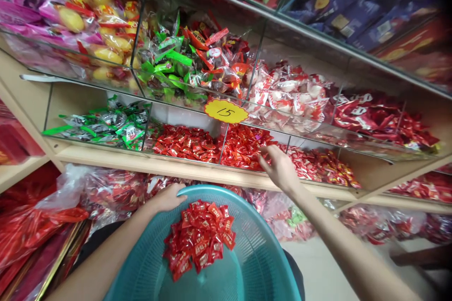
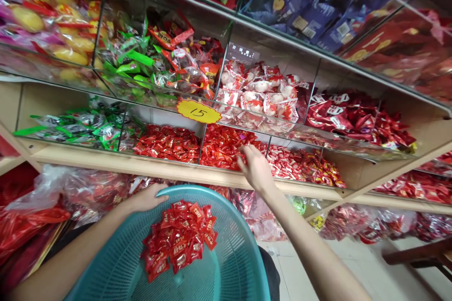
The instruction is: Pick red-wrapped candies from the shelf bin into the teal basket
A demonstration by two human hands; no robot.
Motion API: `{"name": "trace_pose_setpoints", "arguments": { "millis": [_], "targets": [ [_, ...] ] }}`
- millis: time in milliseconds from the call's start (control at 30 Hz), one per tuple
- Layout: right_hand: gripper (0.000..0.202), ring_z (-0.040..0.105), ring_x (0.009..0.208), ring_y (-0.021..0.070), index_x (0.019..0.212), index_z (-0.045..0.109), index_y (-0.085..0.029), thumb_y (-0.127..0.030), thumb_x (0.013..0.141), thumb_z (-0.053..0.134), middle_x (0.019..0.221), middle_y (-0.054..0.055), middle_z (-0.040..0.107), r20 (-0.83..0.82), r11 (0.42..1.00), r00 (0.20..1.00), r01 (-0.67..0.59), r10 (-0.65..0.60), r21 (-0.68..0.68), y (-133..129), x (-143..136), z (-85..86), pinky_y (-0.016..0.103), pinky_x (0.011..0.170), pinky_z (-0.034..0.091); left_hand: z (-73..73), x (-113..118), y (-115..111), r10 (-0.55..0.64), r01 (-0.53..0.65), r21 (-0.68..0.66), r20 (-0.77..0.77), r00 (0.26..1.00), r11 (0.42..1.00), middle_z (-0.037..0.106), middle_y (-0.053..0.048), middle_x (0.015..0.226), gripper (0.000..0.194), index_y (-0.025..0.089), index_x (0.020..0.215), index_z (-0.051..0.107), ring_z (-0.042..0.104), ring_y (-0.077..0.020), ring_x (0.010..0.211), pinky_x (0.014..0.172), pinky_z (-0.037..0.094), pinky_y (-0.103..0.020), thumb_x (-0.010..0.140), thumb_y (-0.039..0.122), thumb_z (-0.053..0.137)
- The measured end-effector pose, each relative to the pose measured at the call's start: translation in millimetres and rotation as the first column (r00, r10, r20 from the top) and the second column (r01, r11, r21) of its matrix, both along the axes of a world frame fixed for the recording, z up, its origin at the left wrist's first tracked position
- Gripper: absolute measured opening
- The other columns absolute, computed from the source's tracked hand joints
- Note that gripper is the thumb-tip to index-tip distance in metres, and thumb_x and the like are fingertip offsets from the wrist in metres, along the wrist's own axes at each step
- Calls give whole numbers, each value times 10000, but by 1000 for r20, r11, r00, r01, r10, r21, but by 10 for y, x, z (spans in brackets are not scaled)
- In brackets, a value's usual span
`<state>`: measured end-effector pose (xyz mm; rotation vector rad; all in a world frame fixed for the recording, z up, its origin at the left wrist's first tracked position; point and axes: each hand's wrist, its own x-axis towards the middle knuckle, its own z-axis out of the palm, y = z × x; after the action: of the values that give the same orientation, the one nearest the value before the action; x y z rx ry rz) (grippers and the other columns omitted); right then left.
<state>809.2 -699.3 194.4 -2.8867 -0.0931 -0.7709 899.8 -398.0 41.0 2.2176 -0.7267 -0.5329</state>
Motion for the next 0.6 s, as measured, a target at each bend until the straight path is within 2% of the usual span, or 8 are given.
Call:
{"name": "trace_pose_setpoints", "arguments": {
  "millis": [67,133,233,367,600],
  "targets": [
    [223,548,793,166,943,556,-170,-313,815,444,885,66,595,-62,999,997,49,-48,3,-152,173,43,264,710,401,13,-8,-7,19,-19,0,-4,1000,1000,627,-47,850,286,151,870,590,553,-194,809,731,409,-258,695,355,492],
    [251,552,807,169,917,574,-173,-366,801,463,880,64,611,-158,998,985,66,-65,1,-196,302,36,259,704,398,7,-8,-11,29,-29,-6,-6,1000,1000,626,-43,831,273,151,854,588,551,-190,794,719,409,-255,689,350,499],
    [339,549,824,187,910,587,-171,-462,766,491,897,86,604,-261,992,958,104,-120,-73,-109,403,6,271,686,395,-24,3,-7,20,-20,-6,-9,1000,1000,622,-37,806,258,151,840,586,553,-179,755,692,408,-249,698,343,490],
    [392,546,844,221,880,599,-169,-517,707,546,925,119,584,-309,964,923,172,-230,-202,21,447,-3,285,649,386,-49,17,10,9,-9,-21,-3,1000,1000,622,-39,833,257,154,858,582,557,-176,768,698,406,-247,710,338,482],
    [323,558,748,168,859,580,-181,-441,671,618,844,74,613,-417,981,888,162,-193,-110,-35,512,-5,239,603,371,-87,30,24,-5,5,0,29,1000,1000,615,-53,914,291,160,911,580,554,-188,838,739,403,-253,720,352,472]
  ]
}}
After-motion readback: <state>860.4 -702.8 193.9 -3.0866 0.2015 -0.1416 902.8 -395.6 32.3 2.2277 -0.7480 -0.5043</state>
